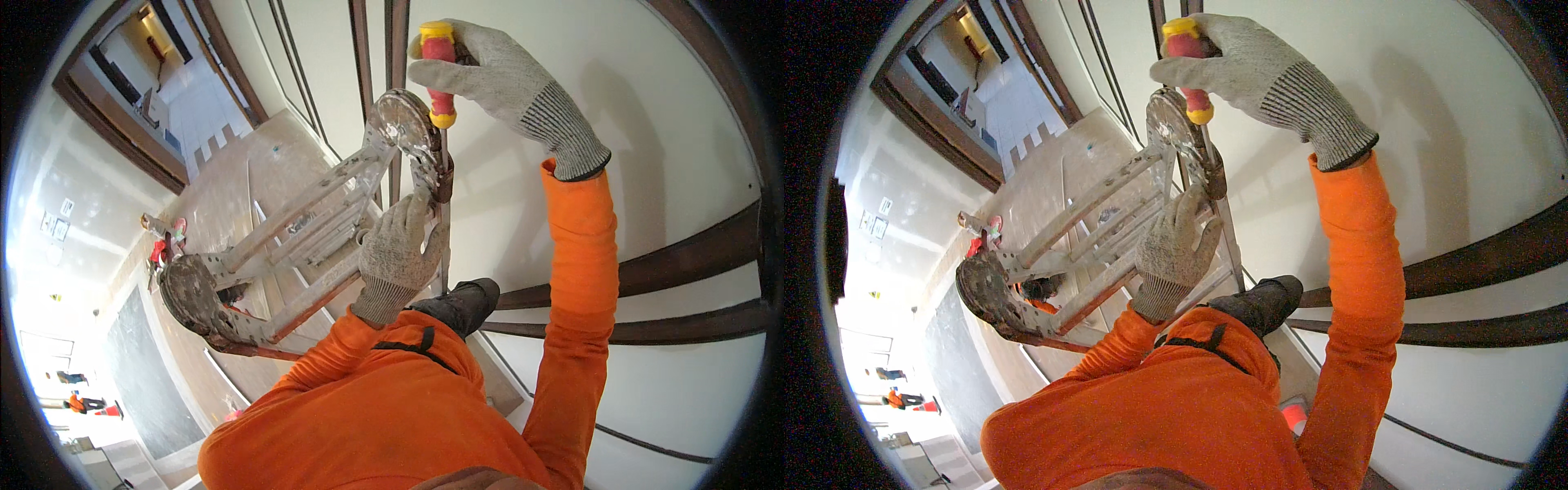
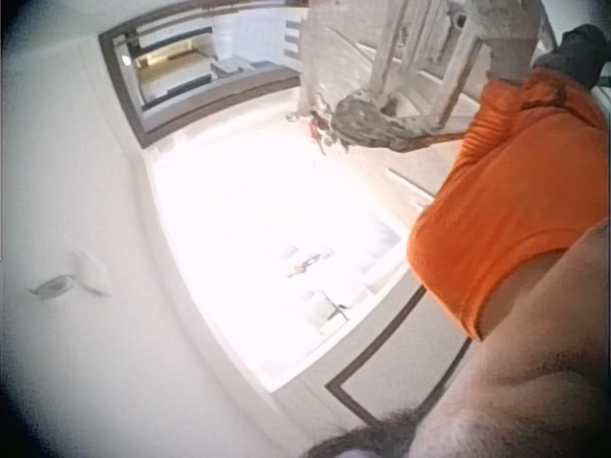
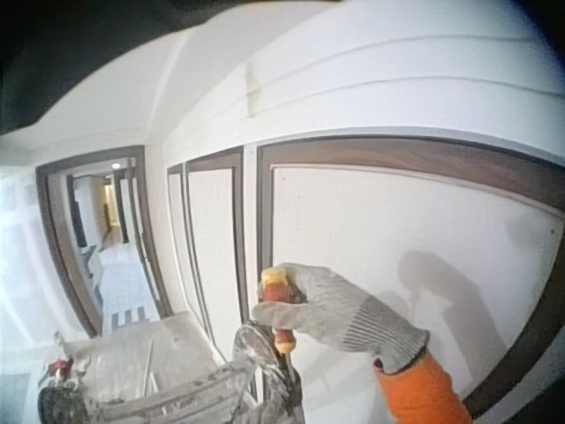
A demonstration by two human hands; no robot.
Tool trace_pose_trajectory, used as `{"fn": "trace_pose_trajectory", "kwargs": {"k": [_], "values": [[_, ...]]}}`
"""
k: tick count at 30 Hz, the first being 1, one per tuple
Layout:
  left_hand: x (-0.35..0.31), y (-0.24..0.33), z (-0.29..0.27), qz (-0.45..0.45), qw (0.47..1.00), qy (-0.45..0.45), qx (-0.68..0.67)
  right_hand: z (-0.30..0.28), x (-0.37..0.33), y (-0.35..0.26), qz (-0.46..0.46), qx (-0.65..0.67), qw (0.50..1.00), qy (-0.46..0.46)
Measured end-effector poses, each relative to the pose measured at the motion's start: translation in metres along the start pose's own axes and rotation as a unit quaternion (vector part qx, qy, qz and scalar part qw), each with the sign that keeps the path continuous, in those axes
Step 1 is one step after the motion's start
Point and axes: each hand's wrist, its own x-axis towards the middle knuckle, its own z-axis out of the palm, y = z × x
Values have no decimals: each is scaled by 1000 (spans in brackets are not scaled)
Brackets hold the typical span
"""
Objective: The person stands on a ladder and applies masking tape along the edges of ceiling panels. They use a roll of tape and their gloved hands to smooth the tape onto the surface, working along the seams between white panels and dark trim.
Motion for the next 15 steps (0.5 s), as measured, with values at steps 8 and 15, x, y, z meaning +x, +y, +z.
{"fn": "trace_pose_trajectory", "kwargs": {"k": [8,15], "values": [[1,2,2,-8,1000,-22,-9,17,-7,11,0,99,993,69],[1,-3,2,13,1000,-6,-16,19,-3,14,-24,47,998,46]]}}
